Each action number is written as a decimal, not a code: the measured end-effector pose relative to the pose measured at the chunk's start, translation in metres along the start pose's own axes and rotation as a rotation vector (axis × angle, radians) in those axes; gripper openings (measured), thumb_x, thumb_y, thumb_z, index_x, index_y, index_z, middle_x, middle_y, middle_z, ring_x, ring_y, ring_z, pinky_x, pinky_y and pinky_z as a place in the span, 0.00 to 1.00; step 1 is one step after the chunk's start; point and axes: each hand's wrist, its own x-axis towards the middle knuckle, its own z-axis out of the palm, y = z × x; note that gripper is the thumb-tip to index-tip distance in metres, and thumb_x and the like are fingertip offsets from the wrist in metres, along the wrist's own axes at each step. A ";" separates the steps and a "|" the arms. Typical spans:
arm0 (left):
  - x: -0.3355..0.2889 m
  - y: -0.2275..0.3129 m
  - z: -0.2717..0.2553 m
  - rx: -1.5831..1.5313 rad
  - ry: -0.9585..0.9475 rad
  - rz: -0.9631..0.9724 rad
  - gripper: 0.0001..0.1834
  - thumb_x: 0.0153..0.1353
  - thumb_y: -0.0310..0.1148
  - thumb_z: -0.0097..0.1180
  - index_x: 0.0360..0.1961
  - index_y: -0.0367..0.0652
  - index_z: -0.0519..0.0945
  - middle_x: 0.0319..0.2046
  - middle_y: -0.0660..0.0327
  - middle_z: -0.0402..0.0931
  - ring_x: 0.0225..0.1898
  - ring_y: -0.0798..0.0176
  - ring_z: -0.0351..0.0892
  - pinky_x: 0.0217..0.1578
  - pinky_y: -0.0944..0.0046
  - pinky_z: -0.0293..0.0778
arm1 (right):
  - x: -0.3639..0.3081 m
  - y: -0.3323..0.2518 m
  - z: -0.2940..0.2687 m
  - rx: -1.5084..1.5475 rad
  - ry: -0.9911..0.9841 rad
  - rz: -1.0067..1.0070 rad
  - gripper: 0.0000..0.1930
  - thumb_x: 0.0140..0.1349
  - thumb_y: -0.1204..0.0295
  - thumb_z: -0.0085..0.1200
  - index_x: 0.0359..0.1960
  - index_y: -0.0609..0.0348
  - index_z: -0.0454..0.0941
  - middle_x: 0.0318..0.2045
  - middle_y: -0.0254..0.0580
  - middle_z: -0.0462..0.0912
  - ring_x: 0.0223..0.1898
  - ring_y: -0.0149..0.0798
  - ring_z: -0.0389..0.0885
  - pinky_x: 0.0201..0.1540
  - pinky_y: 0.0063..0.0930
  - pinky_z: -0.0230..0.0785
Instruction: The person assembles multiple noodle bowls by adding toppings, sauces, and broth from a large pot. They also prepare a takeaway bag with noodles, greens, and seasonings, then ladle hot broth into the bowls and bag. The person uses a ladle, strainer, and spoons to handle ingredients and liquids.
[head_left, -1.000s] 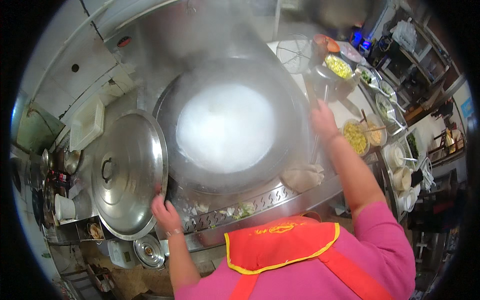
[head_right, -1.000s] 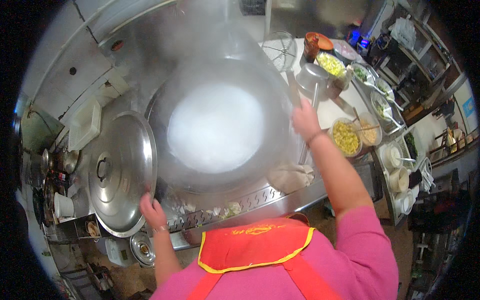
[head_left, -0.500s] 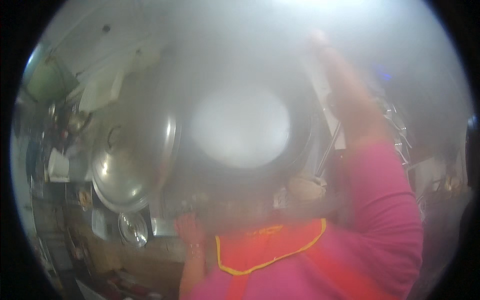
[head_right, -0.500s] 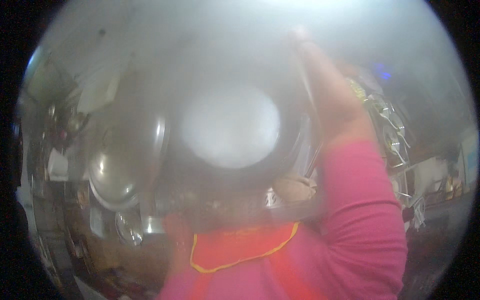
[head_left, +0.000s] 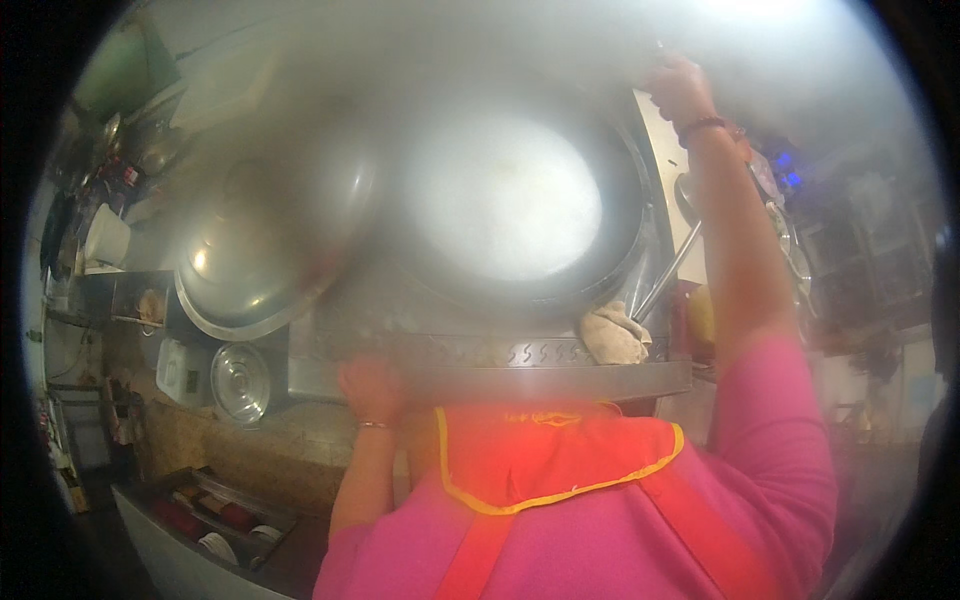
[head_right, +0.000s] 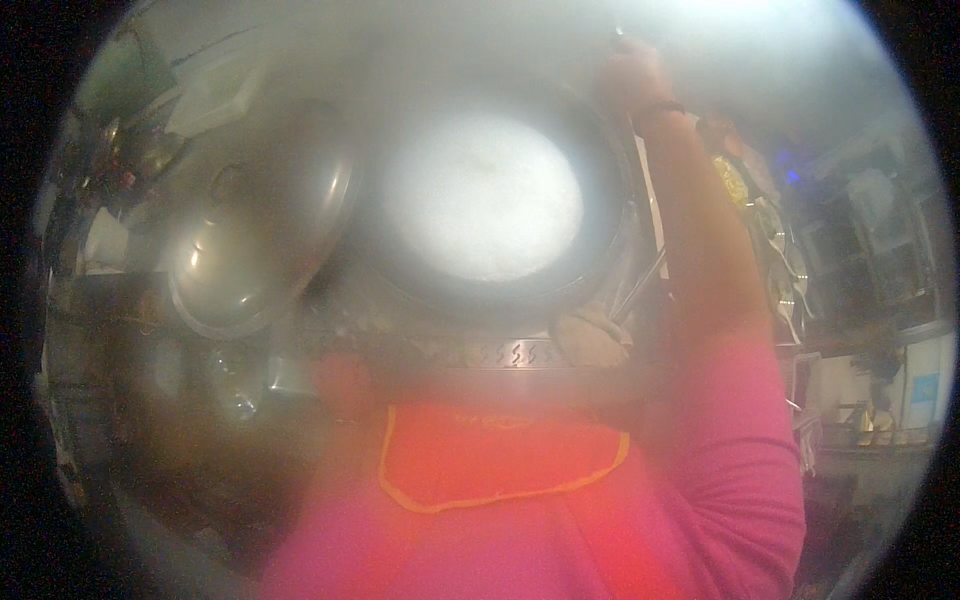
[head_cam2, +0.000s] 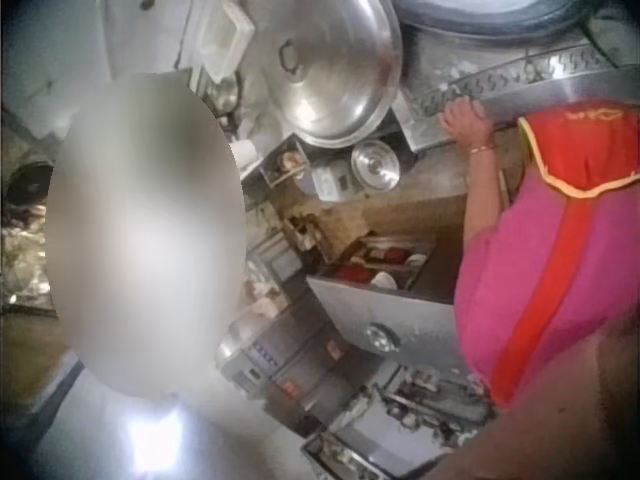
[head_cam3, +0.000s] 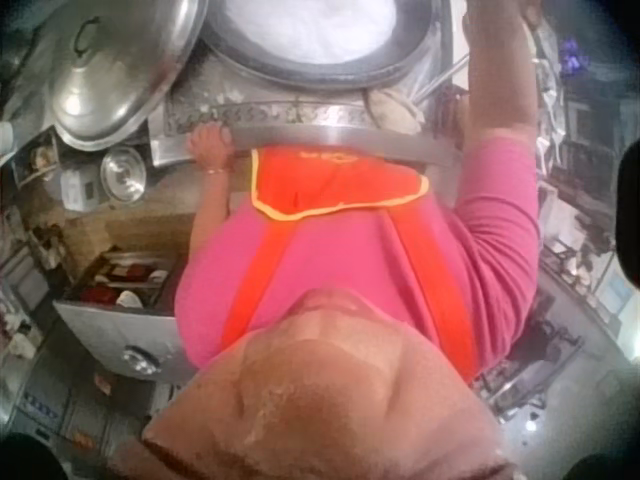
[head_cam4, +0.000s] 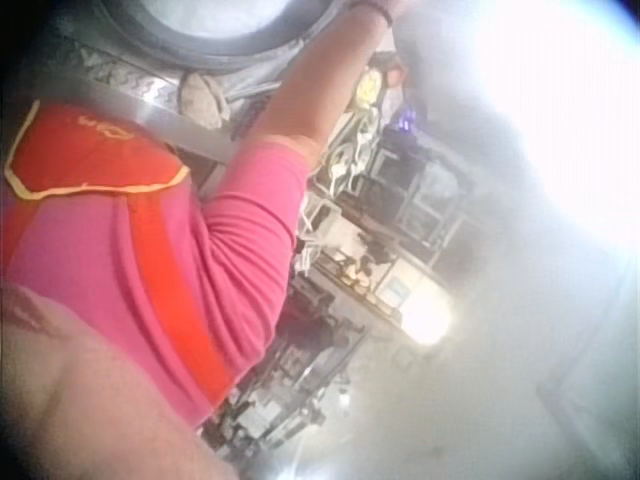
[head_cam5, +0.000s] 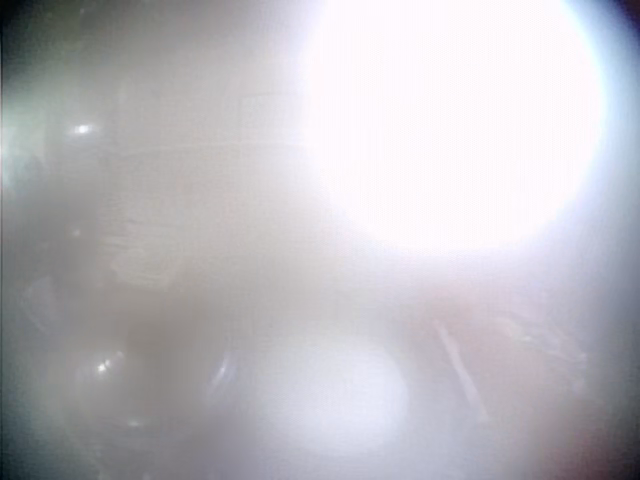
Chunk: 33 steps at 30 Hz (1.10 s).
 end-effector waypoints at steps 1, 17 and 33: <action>0.000 0.000 0.004 0.005 0.044 -0.030 0.12 0.55 0.39 0.50 0.29 0.46 0.83 0.30 0.57 0.80 0.37 0.51 0.76 0.46 0.48 0.64 | 0.006 0.008 -0.003 -0.231 -0.047 -0.043 0.09 0.60 0.75 0.50 0.40 0.60 0.79 0.29 0.38 0.80 0.25 0.32 0.78 0.21 0.24 0.67; -0.002 -0.012 0.010 -0.255 0.157 0.017 0.14 0.60 0.40 0.45 0.23 0.47 0.77 0.29 0.60 0.75 0.40 0.53 0.73 0.56 0.46 0.60 | 0.063 -0.054 -0.079 -0.272 0.308 -0.093 0.07 0.57 0.71 0.52 0.25 0.56 0.82 0.29 0.42 0.82 0.31 0.41 0.80 0.30 0.34 0.72; -0.005 -0.013 0.019 -0.294 0.235 0.045 0.12 0.63 0.40 0.45 0.31 0.48 0.78 0.33 0.63 0.77 0.44 0.55 0.72 0.57 0.45 0.58 | 0.097 -0.098 -0.017 0.684 0.573 0.353 0.12 0.58 0.67 0.47 0.27 0.56 0.83 0.22 0.48 0.81 0.26 0.52 0.78 0.29 0.42 0.68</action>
